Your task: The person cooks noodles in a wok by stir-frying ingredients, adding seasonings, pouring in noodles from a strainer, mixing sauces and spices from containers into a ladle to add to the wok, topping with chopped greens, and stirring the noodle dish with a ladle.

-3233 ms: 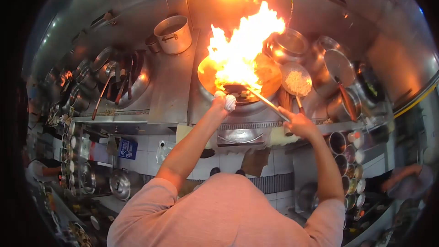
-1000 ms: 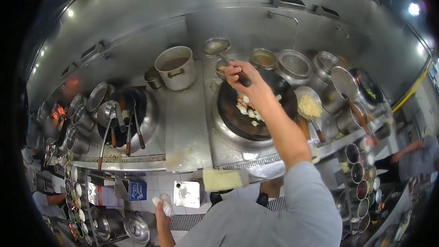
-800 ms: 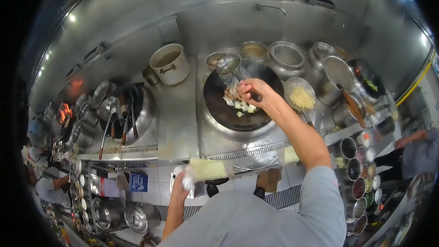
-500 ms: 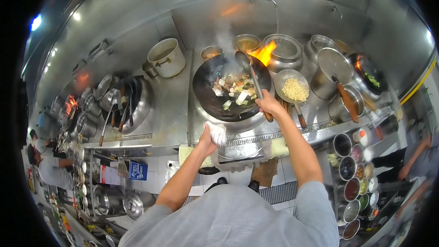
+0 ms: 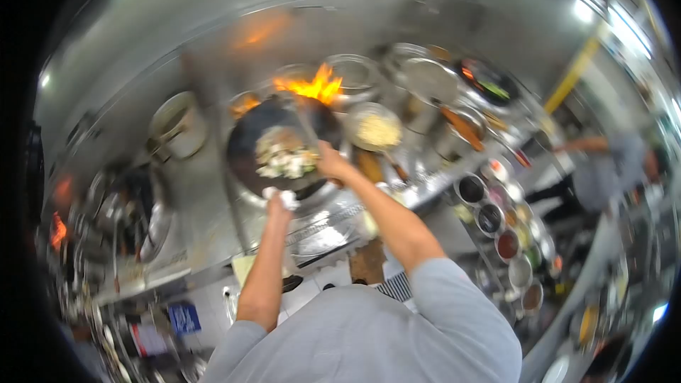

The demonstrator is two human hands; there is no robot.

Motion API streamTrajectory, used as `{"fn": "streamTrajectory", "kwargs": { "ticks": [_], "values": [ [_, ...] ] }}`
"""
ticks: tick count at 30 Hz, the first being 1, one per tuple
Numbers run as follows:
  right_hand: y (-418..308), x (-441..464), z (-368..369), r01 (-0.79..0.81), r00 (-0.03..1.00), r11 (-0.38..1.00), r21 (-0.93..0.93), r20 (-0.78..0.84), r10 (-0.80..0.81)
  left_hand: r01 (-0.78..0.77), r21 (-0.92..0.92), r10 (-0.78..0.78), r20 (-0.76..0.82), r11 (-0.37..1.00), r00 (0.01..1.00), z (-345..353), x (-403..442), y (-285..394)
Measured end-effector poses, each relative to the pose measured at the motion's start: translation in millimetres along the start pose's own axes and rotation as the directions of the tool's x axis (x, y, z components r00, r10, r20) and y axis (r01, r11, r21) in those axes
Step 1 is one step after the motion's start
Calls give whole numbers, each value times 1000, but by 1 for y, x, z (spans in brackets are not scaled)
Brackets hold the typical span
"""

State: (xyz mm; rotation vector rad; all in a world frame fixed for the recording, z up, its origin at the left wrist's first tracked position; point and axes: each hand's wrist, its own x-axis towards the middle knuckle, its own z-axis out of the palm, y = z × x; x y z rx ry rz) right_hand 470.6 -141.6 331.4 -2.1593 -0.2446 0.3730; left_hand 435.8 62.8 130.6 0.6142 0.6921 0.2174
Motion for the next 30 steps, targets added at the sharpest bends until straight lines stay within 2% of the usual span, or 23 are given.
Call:
{"fn": "streamTrajectory", "kwargs": {
  "ticks": [1,3,4,5,6,8,11,12,13,15,17,18,19,20,21,22,23,24,28,30],
  "values": [
    [3,24,5,-49,999,990,-131,-10,48,61,-27,-59,38,998,997,4,8,-3],
    [43,76,32,80,992,886,-458,-50,-116,34,74,-43,119,997,992,24,-23,17],
    [38,67,37,71,994,862,-502,-40,-105,21,15,-23,158,1000,987,22,-34,16],
    [33,50,48,77,995,842,-534,-7,-96,-29,30,26,95,999,995,1,-2,4],
    [38,36,49,195,979,829,-525,54,-197,-69,57,66,51,996,997,-9,2,7],
    [15,-8,22,235,970,747,-622,203,-136,-122,72,121,24,990,992,2,0,8],
    [55,-31,-13,246,969,756,-607,158,-189,-56,142,52,30,988,998,2,-13,15],
    [66,-41,-29,248,968,776,-580,126,-216,73,59,-85,232,996,969,-12,-19,25],
    [52,-56,-53,97,994,784,-613,95,-49,214,10,-196,440,977,876,-24,-32,34],
    [86,-65,-89,99,995,782,-616,43,-92,137,64,-149,225,988,963,-13,-95,41],
    [131,-78,-118,325,915,863,-387,-102,-390,226,-6,-217,259,974,941,-13,-146,30],
    [118,-100,-129,110,983,931,-349,-100,-154,227,49,-231,283,973,931,-10,-169,17],
    [147,-111,-128,275,908,909,-314,-224,-353,225,105,-246,302,969,921,-3,-182,2],
    [162,-125,-132,132,973,991,31,-193,-124,234,121,-261,304,965,916,11,-183,-15],
    [176,-135,-136,-45,994,930,365,-80,79,286,160,-326,377,945,867,24,-185,-33],
    [192,-144,-137,-51,993,925,377,-82,89,333,203,-390,440,921,809,35,-188,-51],
    [209,-153,-136,-12,955,982,187,-288,66,325,204,-383,412,923,827,56,-188,-69],
    [221,-161,-137,-10,881,1000,-18,-474,1,348,214,-408,432,913,804,76,-183,-86],
    [250,-206,-157,60,869,985,163,-494,28,388,255,-463,435,886,772,143,-133,-161],
    [259,-226,-171,-46,863,963,266,-474,173,391,280,-479,442,877,758,169,-97,-198]
  ]
}}
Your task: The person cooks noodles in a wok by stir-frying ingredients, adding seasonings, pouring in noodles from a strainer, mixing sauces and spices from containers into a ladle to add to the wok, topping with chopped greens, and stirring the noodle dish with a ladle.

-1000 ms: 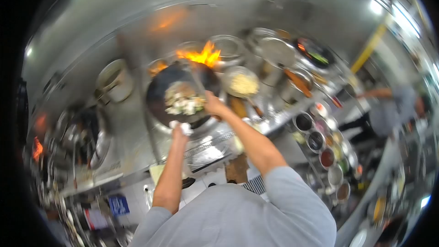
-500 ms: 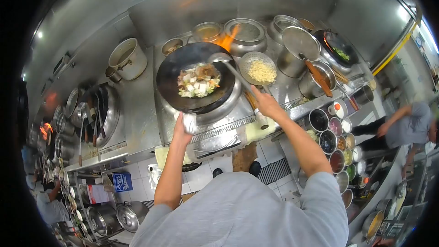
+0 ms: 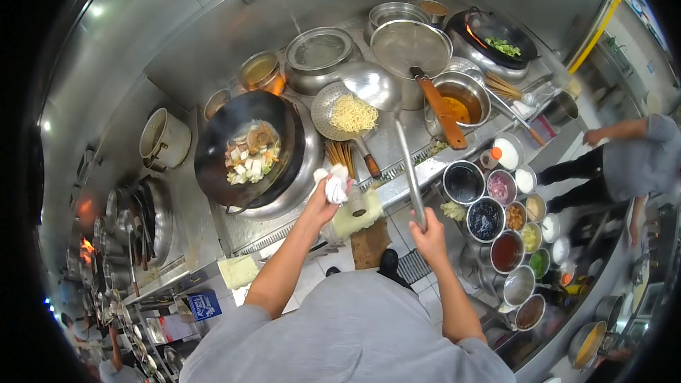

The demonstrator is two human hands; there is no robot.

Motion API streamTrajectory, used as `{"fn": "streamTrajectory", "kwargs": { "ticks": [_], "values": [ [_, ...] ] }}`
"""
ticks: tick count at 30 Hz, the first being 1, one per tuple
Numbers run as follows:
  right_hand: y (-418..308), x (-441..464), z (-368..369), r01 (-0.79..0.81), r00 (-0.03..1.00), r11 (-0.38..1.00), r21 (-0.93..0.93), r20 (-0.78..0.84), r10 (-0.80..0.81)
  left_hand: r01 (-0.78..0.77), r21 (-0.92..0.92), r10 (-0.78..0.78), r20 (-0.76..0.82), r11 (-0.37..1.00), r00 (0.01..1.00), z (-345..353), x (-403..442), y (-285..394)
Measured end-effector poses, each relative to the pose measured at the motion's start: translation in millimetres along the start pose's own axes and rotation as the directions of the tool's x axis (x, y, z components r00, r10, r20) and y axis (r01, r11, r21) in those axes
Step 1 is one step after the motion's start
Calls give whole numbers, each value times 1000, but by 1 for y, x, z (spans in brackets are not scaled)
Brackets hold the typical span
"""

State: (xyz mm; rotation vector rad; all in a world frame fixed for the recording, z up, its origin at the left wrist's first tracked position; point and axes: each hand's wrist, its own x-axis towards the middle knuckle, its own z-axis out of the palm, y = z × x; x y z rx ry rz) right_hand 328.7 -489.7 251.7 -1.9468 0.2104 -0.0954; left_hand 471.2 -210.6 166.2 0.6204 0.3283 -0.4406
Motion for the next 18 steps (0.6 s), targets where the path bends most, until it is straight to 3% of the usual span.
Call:
{"fn": "streamTrajectory", "kwargs": {
  "ticks": [2,4,5,6,7,10,11,12,13,15,18],
  "values": [
    [11,-3,-21,-42,999,998,55,-25,43,13,18,-13,20,1000,1000,1,47,-11],
    [10,-3,-39,-70,996,992,105,-50,75,87,65,-75,-171,994,982,3,89,-20],
    [2,-4,-48,-106,992,963,246,-46,121,145,60,-130,-203,988,971,-2,110,-28],
    [-4,-2,-56,-138,986,913,383,-36,164,114,29,-110,-116,993,987,-10,132,-37],
    [-7,1,-61,-130,987,912,390,-41,158,89,-4,-89,-29,996,996,-14,149,-46],
    [-8,7,-77,-101,982,852,514,-85,168,100,-48,-104,-89,994,991,25,149,-50],
    [-7,10,-81,-108,980,853,511,-89,177,117,-35,-120,-115,993,986,35,147,-51],
    [-7,11,-84,-97,981,865,492,-101,167,92,71,-87,-70,993,994,31,157,-54],
    [-7,13,-86,-87,982,877,473,-108,156,50,182,-25,-138,982,990,30,169,-56],
    [-14,17,-88,-79,984,884,460,-108,144,109,162,-98,-79,981,992,42,159,-38],
    [-32,26,-87,-68,992,873,482,-64,112,83,161,-65,-114,983,991,79,108,-6]
  ]
}}
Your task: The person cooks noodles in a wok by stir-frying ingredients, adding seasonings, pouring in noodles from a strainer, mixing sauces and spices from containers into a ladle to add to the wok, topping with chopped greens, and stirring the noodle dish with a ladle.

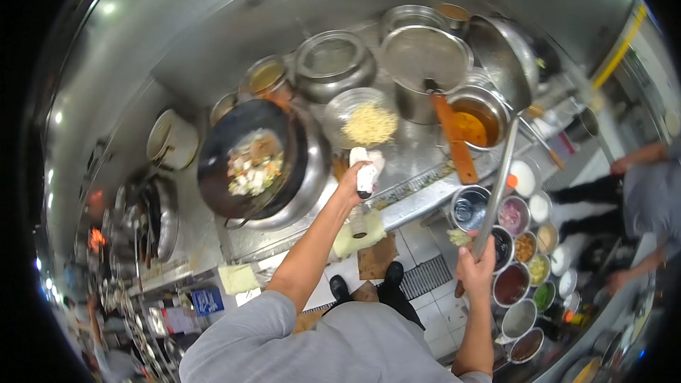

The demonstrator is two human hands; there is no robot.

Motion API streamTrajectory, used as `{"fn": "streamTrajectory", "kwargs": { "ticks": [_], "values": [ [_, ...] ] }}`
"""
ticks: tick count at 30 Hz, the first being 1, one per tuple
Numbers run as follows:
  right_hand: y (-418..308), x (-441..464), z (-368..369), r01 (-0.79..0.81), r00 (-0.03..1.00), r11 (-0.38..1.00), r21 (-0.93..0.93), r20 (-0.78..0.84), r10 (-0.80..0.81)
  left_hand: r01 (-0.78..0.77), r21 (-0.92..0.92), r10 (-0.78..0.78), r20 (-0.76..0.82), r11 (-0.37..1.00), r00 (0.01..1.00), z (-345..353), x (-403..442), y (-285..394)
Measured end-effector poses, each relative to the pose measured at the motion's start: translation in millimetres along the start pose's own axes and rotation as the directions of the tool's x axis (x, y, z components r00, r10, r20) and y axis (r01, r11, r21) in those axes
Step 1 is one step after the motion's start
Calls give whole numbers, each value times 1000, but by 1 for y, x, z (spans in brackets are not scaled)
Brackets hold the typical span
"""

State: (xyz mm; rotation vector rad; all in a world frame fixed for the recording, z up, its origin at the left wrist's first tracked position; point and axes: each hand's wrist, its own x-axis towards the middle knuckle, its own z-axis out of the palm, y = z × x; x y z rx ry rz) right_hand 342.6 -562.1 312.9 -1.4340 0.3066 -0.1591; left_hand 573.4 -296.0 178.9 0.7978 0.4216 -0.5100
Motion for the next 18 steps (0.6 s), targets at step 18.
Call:
{"fn": "streamTrajectory", "kwargs": {
  "ticks": [18],
  "values": [
    [13,64,375,-286,595,957,41,790,144,286,946,766,-69,-154,639,-140,-312,179]
  ]
}}
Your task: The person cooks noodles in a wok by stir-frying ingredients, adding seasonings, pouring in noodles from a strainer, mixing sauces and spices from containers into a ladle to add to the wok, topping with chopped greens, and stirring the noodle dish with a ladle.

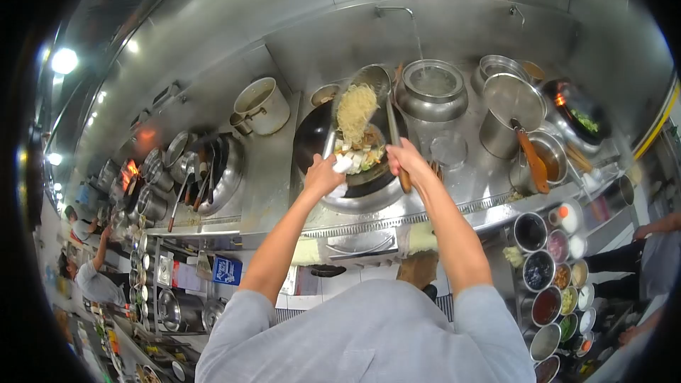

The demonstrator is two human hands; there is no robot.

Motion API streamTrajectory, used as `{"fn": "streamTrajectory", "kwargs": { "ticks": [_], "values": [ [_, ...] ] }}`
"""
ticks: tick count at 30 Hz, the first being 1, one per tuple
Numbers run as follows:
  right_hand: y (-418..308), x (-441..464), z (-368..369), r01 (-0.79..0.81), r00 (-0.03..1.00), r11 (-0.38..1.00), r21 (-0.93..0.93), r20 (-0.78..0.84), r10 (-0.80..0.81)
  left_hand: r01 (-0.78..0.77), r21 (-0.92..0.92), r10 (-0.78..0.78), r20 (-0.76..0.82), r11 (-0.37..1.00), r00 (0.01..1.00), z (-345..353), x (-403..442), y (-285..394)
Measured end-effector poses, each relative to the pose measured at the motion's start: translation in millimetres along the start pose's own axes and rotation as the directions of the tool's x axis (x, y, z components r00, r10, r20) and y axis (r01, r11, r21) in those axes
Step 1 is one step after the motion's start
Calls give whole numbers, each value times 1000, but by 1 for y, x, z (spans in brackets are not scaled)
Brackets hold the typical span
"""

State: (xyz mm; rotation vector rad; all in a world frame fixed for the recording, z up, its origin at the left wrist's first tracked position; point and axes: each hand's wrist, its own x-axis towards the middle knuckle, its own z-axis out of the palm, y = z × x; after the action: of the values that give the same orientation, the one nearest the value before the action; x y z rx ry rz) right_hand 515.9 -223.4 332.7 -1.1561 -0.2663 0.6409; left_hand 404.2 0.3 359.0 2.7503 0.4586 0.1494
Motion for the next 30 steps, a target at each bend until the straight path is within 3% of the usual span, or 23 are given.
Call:
{"fn": "streamTrajectory", "kwargs": {
  "ticks": [1,3,6,8,10,11,15,16,17,18,19,21,23,24,25,27,29,30],
  "values": [
    [2,15,13,-50,996,999,9,-70,51,49,-36,-51,-41,998,998,9,6,-16],
    [17,22,35,1,975,978,-209,-217,-48,107,-77,-114,-97,991,989,4,5,-43],
    [25,1,59,-12,950,982,-187,-309,-48,171,-108,-181,-83,979,980,-10,-10,-72],
    [41,1,76,-113,911,975,-193,-411,24,116,-120,-124,-59,986,991,-4,-13,-81],
    [45,5,83,-85,977,969,-233,-210,35,37,-128,-39,-11,991,999,6,-14,-80],
    [40,8,81,-95,987,961,-261,-149,57,101,-83,-105,-50,991,993,11,-14,-75],
    [36,-21,75,-173,921,850,-497,-389,-39,137,-131,-152,-115,982,982,3,-7,-81],
    [53,-9,46,-187,918,739,-647,-382,-102,85,-203,-122,-178,976,977,7,-5,-85],
    [56,-9,40,-199,916,740,-643,-390,-93,35,-271,-102,-237,962,966,14,-4,-90],
    [55,-9,33,-227,916,737,-637,-396,-60,14,-389,-106,-215,921,971,24,6,-97],
    [51,-8,27,-248,917,733,-633,-398,-34,27,-656,-129,-107,754,986,35,18,-104],
    [100,12,11,-264,916,656,-707,-397,-59,112,-861,-94,76,495,993,-2,0,-68],
    [90,-16,30,-274,947,830,-486,-286,145,107,-875,-104,66,471,992,-5,0,-64],
    [89,-20,24,-273,948,833,-482,-280,149,101,-891,-111,58,442,992,-5,0,-65],
    [86,-23,15,-250,962,872,-421,-212,173,102,-888,-116,55,448,992,-2,2,-70],
    [80,-12,9,-222,974,909,-354,-128,188,87,-795,-202,-45,600,978,0,5,-78],
    [79,7,13,-208,949,713,-669,-316,-19,125,-775,-238,-34,620,971,-3,5,-81],
    [77,12,11,-199,954,718,-667,-301,-15,156,-726,-228,-1,670,974,-7,3,-80]
  ]
}}
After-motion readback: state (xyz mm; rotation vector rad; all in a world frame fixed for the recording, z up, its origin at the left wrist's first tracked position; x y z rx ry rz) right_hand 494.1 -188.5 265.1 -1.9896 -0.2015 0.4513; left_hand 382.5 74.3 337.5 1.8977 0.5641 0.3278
